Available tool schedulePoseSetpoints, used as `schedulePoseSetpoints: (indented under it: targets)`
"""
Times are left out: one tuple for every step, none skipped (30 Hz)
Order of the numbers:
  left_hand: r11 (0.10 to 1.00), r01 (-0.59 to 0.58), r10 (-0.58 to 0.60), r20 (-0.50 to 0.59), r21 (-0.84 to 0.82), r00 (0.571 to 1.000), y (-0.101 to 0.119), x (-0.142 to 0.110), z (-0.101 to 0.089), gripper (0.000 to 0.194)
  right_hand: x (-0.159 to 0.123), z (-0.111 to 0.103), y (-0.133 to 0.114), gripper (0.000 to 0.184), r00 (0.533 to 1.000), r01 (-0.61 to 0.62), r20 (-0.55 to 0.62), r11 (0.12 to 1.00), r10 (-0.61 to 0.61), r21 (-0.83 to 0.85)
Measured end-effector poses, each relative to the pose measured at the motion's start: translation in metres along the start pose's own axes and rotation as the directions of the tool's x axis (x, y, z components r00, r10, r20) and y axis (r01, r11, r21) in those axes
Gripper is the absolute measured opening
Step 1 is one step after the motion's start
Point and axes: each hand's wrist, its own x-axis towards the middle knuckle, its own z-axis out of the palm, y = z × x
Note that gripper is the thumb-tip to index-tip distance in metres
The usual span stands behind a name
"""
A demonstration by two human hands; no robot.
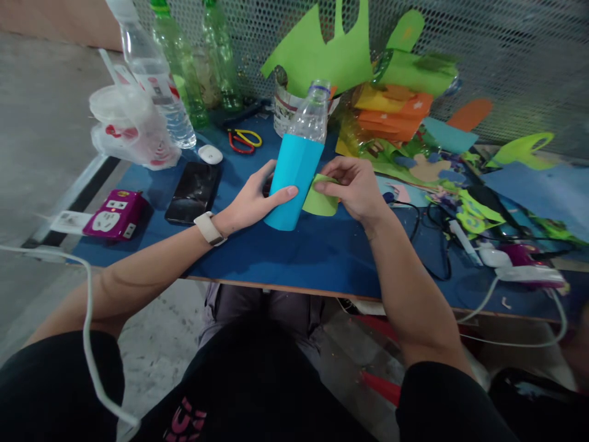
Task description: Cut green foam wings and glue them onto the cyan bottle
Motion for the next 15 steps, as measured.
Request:
schedulePoseSetpoints:
  targets:
    - [1.000,0.000,0.000,0.000,0.003,1.000,-0.0006,0.0001,-0.0002,0.072,-0.0002,0.0003,-0.0002,0.050,1.000,0.003,-0.008,1.000,-0.003,0.000]
    - [1.000,0.000,0.000,0.000,0.006,1.000,-0.0013,0.0002,-0.0004,0.072,-0.0003,0.0007,-0.0004,0.051,1.000,0.006,-0.016,1.000,-0.006,-0.002]
    - [1.000,-0.002,0.002,-0.001,0.008,1.000,-0.0021,0.0002,-0.0007,0.072,-0.0003,0.0010,-0.0006,0.051,1.000,0.007,-0.023,1.000,-0.007,-0.006]
    - [1.000,-0.003,0.003,-0.001,0.009,1.000,-0.0027,0.0002,-0.0009,0.072,-0.0003,0.0014,-0.0009,0.052,1.000,0.008,-0.026,1.000,-0.008,-0.011]
    - [1.000,-0.004,0.004,-0.001,0.010,1.000,-0.0033,0.0002,-0.0010,0.072,-0.0004,0.0018,-0.0014,0.052,1.000,0.011,-0.028,1.000,-0.011,-0.015]
    - [1.000,-0.005,0.005,-0.001,0.011,1.000,-0.0037,0.0001,-0.0011,0.072,-0.0005,0.0022,-0.0019,0.051,0.999,0.014,-0.028,1.000,-0.015,-0.018]
    - [1.000,-0.006,0.006,0.001,0.013,1.000,-0.0038,0.0000,-0.0011,0.072,-0.0006,0.0026,-0.0024,0.051,0.999,0.018,-0.029,1.000,-0.019,-0.022]
    - [1.000,-0.006,0.006,0.001,0.015,1.000,-0.0037,-0.0001,-0.0010,0.072,-0.0008,0.0031,-0.0030,0.051,0.999,0.021,-0.030,0.999,-0.022,-0.027]
    - [1.000,-0.005,0.005,0.000,0.017,1.000,-0.0033,-0.0002,-0.0009,0.072,-0.0009,0.0036,-0.0034,0.052,0.999,0.022,-0.032,0.999,-0.023,-0.033]
    - [1.000,-0.004,0.004,-0.002,0.019,1.000,-0.0027,-0.0002,-0.0008,0.072,-0.0011,0.0041,-0.0036,0.053,0.999,0.021,-0.036,0.999,-0.022,-0.038]
    - [1.000,-0.002,0.002,-0.004,0.019,1.000,-0.0020,-0.0003,-0.0007,0.071,-0.0012,0.0047,-0.0036,0.054,0.999,0.017,-0.042,0.999,-0.018,-0.042]
    - [1.000,0.002,-0.002,-0.004,0.019,1.000,-0.0012,-0.0003,-0.0006,0.071,-0.0013,0.0054,-0.0034,0.054,0.999,0.012,-0.048,0.999,-0.014,-0.043]
    - [1.000,0.007,-0.007,-0.004,0.018,1.000,-0.0004,-0.0003,-0.0006,0.071,-0.0013,0.0062,-0.0031,0.055,0.998,0.009,-0.056,0.999,-0.011,-0.039]
    - [1.000,0.012,-0.012,-0.005,0.017,1.000,0.0002,-0.0003,-0.0006,0.071,-0.0013,0.0069,-0.0028,0.055,0.998,0.007,-0.062,0.999,-0.009,-0.033]
    - [1.000,0.017,-0.017,-0.005,0.017,1.000,0.0006,-0.0003,-0.0006,0.071,-0.0013,0.0077,-0.0027,0.055,0.998,0.005,-0.066,1.000,-0.007,-0.027]
